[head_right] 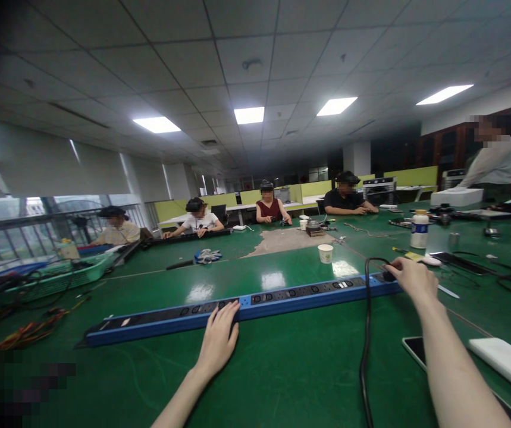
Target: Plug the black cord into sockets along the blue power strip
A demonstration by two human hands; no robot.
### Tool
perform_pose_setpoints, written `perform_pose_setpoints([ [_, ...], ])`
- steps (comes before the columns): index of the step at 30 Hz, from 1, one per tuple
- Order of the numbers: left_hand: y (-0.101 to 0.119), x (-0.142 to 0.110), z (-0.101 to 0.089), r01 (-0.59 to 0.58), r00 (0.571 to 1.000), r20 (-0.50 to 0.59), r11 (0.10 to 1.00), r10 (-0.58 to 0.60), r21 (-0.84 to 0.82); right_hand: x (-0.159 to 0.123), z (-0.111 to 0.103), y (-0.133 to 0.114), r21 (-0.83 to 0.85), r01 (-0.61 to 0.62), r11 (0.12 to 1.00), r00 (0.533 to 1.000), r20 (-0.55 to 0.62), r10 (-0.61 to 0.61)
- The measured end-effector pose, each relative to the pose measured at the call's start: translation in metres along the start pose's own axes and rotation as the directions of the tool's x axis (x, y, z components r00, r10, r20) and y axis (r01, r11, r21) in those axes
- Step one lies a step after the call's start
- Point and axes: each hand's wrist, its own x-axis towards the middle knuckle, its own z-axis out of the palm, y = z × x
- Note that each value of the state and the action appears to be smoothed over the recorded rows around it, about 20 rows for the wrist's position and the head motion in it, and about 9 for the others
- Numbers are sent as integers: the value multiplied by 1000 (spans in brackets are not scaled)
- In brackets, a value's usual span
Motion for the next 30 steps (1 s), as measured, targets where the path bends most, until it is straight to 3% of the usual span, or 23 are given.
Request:
perform_pose_setpoints([
  [4, 0, 0, 0, -1, 1000, -1, 1000, 1, -1, -3, 21, -1, 8, -171, 985, 985, -16, 171],
  [10, 0, 0, -1, 1, 1000, -7, 1000, -1, -6, -3, 28, -5, -6, -194, 981, 980, -40, 194],
  [15, 1, 1, -2, 1, 1000, -8, 1000, -1, -5, 10, 22, -21, -112, -130, 985, 992, -11, 129],
  [22, 0, 0, 0, 2, 1000, -14, 1000, -2, -3, 46, -7, -43, -231, -17, 973, 988, 148, 52],
  [30, -2, -1, 1, -4, 1000, -24, 1000, 4, -6, 45, 0, -69, -144, 72, 987, 994, 97, -58],
])
